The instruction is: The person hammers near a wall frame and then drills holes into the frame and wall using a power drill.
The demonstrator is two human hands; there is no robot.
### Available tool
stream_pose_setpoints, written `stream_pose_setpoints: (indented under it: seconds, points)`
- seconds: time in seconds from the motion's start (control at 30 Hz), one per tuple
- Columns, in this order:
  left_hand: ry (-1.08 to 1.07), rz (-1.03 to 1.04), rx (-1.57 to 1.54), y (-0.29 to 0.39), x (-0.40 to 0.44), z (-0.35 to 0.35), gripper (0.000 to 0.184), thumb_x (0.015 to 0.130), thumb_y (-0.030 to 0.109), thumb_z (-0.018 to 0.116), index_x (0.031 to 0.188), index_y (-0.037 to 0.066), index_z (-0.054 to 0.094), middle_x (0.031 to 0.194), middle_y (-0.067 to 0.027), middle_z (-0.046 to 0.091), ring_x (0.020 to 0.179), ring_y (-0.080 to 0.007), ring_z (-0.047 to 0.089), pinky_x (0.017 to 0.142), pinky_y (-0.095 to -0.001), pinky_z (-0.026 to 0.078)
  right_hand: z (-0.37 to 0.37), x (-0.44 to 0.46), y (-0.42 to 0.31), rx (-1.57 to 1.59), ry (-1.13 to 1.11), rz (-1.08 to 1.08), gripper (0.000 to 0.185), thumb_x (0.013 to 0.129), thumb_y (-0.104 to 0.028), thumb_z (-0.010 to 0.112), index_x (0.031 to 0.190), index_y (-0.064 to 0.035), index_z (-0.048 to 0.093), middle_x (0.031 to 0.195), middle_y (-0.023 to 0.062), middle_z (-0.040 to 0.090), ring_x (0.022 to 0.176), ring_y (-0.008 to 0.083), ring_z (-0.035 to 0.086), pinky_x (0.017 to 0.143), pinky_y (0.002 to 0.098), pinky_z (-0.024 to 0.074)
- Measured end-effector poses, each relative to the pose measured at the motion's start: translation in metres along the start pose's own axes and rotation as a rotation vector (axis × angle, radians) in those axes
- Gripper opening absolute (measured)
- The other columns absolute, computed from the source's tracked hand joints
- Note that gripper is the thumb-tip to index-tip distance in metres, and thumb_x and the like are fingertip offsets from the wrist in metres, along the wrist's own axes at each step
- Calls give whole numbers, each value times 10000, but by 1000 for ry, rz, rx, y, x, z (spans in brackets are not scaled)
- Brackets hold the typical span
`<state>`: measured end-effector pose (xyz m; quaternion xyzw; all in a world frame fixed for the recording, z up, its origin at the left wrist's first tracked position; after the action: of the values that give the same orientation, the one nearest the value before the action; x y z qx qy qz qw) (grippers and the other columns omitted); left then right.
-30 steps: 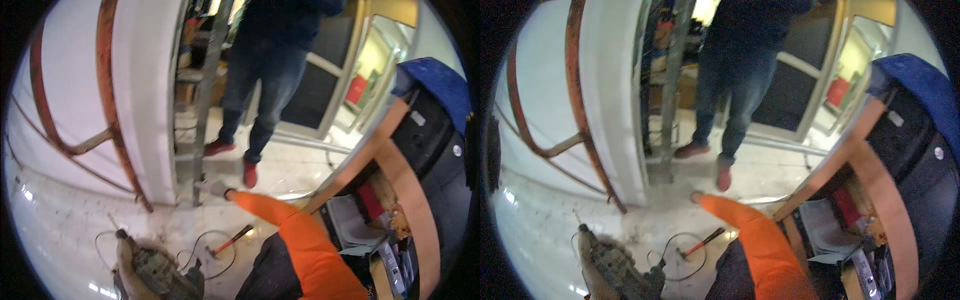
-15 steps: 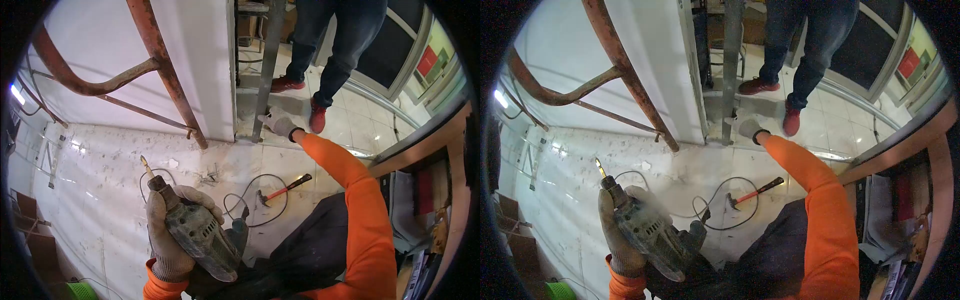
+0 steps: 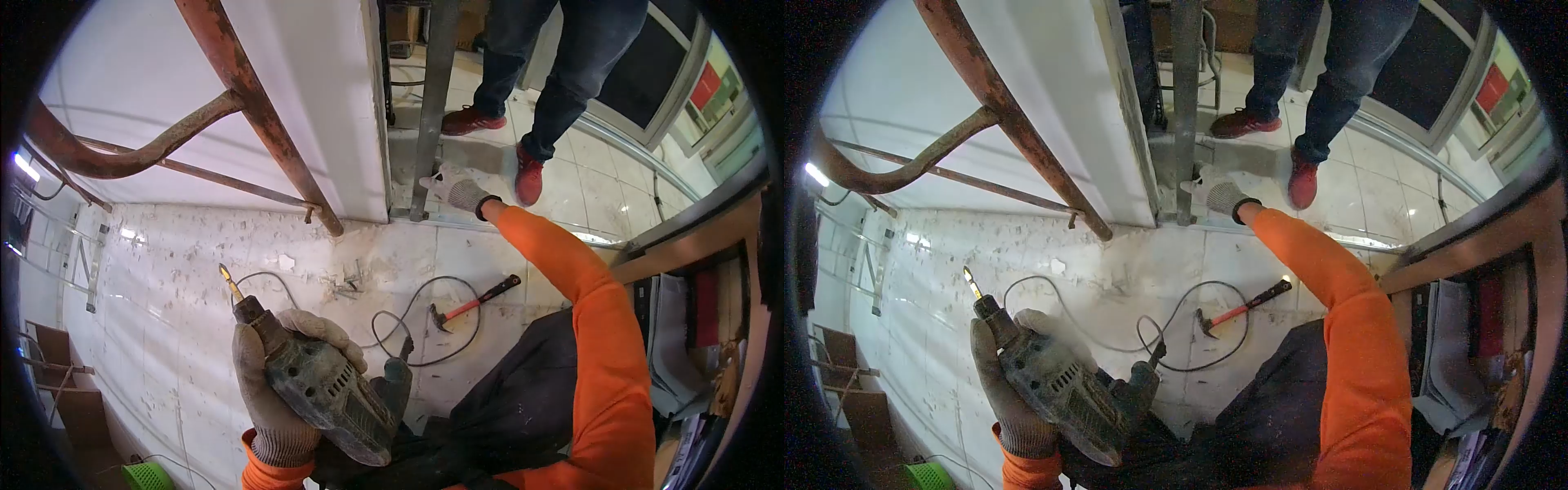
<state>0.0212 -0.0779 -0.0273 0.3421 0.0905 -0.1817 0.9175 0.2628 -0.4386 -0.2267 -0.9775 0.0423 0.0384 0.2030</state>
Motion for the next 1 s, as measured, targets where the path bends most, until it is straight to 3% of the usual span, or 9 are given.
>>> stream_pose_setpoints:
  seconds: [0.33,0.37,0.43,0.5,0.6,0.67,0.87,0.93,1.0]
  points:
    - [172,29,123,0,3,2,701,1011,699,472,1064,12,603,926,-224,685,772,-373,717,645,-486,622,4,1,6,-57,-30,-143,702,935,-635,648,1142,35,685,1147,287,697,1057,425,675,912,497,532]
    - [265,58,179,1,2,0,673,1005,723,464,1025,72,636,811,-151,663,683,-315,677,604,-440,585,-6,-7,-3,5,-66,-147,674,938,-634,642,1132,9,699,1162,264,700,1049,415,675,901,502,533]
    - [356,99,215,-1,7,-12,650,995,749,462,952,136,672,685,-84,646,572,-270,635,540,-405,546,46,13,30,-66,221,-553,536,943,-588,640,1132,-95,734,1072,210,682,968,383,659,871,497,522]
    - [311,113,149,-4,20,-27,652,987,753,474,886,143,680,664,-96,656,527,-293,632,494,-428,542,47,20,39,-25,257,-361,528,929,-519,696,1156,-43,687,1093,177,704,972,355,664,856,471,531]
    - [260,-12,94,-9,17,3,701,963,763,499,861,93,674,740,-173,701,613,-351,701,533,-487,590,32,15,20,10,163,-254,632,890,-567,696,1185,-9,672,1075,254,703,1007,430,669,879,500,524]
    - [110,-75,251,5,2,46,574,1038,636,520,921,88,644,741,-67,626,625,-214,563,616,-353,488,34,23,23,35,238,-245,593,905,-537,692,1188,-16,681,1063,265,710,1019,452,672,877,520,529]
    - [103,-82,259,3,-11,67,572,1045,631,513,907,90,637,730,-57,614,629,-201,559,615,-344,484,24,18,21,-21,46,-236,534,923,-430,693,1266,-28,616,1024,258,720,1007,460,686,864,542,526]
    - [101,-94,254,5,-14,65,571,1047,629,511,899,91,634,722,-48,605,628,-194,552,613,-340,481,104,48,93,99,-78,-217,426,915,-337,678,1216,-37,649,979,257,731,958,448,700,878,534,538]
    - [108,-107,251,7,-18,62,571,1049,627,509,891,93,632,714,-39,596,627,-187,546,610,-336,478,125,34,87,-237,-252,-540,394,909,-354,684,1153,-45,699,995,233,742,961,435,706,890,532,546]
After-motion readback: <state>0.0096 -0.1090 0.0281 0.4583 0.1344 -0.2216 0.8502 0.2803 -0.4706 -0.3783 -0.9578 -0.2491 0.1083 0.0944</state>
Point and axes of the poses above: each hand's wrist, its own x-axis towards the middle knuckle, its own z-axis out of the palm, y = z × x, the point moved 6 cm from there along x, towards the middle knuckle
